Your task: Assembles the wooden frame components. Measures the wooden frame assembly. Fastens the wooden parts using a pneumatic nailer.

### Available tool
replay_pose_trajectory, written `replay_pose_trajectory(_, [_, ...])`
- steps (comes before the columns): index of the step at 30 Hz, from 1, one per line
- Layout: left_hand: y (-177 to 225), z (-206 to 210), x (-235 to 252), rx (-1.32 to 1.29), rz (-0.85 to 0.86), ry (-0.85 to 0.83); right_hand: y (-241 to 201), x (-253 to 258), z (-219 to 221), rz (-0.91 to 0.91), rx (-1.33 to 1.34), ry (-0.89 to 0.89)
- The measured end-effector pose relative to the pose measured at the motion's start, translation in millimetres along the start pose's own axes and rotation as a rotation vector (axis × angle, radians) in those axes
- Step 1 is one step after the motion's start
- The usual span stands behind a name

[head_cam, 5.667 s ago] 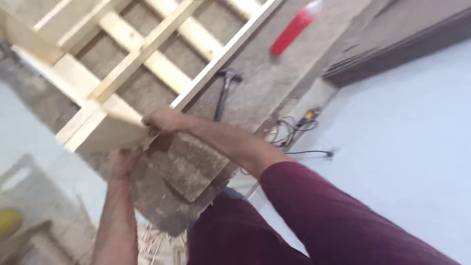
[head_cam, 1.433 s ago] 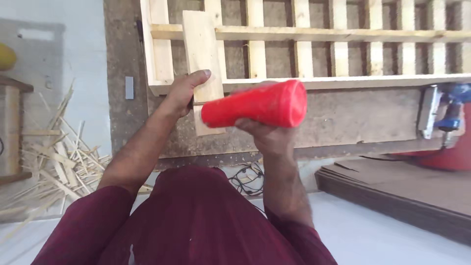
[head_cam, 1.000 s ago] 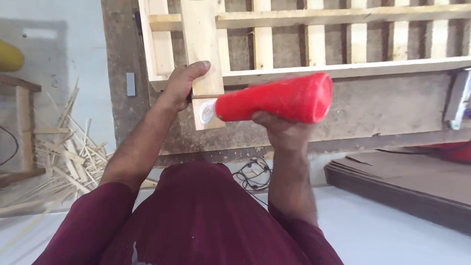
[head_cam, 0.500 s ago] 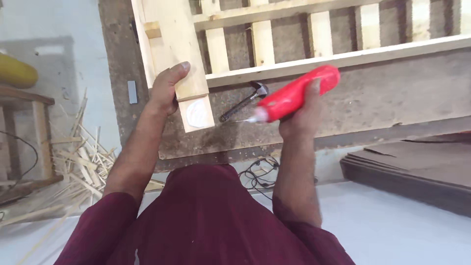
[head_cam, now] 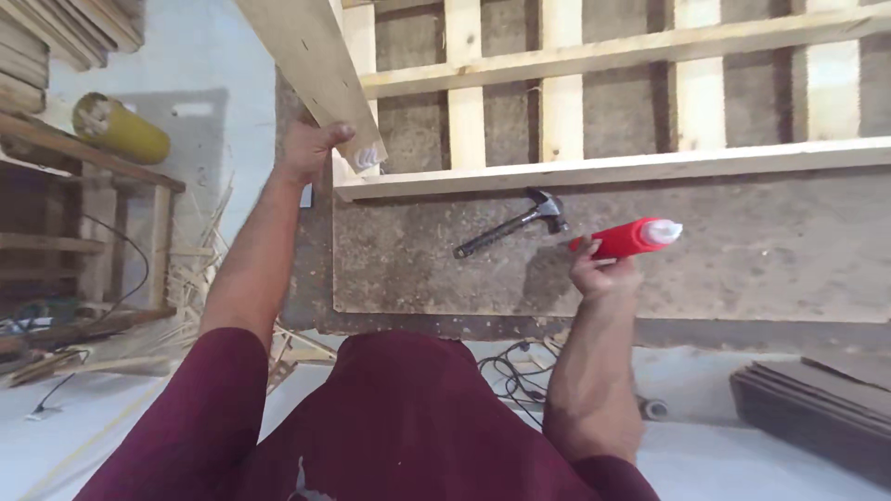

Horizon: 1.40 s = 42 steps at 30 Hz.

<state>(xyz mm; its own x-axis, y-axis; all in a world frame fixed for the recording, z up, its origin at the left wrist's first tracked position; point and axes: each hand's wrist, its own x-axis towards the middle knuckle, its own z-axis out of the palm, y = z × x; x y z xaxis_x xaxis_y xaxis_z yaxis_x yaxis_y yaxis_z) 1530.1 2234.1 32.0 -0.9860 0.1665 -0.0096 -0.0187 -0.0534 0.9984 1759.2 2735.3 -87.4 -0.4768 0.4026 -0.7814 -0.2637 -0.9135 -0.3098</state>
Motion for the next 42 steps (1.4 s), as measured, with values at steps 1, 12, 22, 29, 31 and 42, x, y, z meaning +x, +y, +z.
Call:
replay_pose_trajectory(1, [-10, -7, 7, -0.011, 0.009, -0.020, 5, -7, -3, -0.005, -0.023, 0.009])
replay_pose_trajectory(12, [-45, -34, -7, 0.433, -0.157, -0.265, -14, -28, -37, -0.061, -0.366, 0.214])
replay_pose_trajectory(22, [-45, -45, -2, 0.789, -0.058, -0.452, 245, -120, 117, -0.710, -2.083, -0.904])
replay_pose_trajectory(29, [-75, -54, -4, 0.856, -0.097, -0.424, 350, -70, 183, -0.554, -2.321, -1.085])
replay_pose_trajectory(31, [-84, -57, -12, 0.831, -0.008, -0.348, 350, -67, 180, -0.579, -2.315, -1.077])
replay_pose_trajectory(42, [-109, -65, -7, 0.666, 0.044, -0.287, 354, -62, 178, -0.712, -2.383, -1.025])
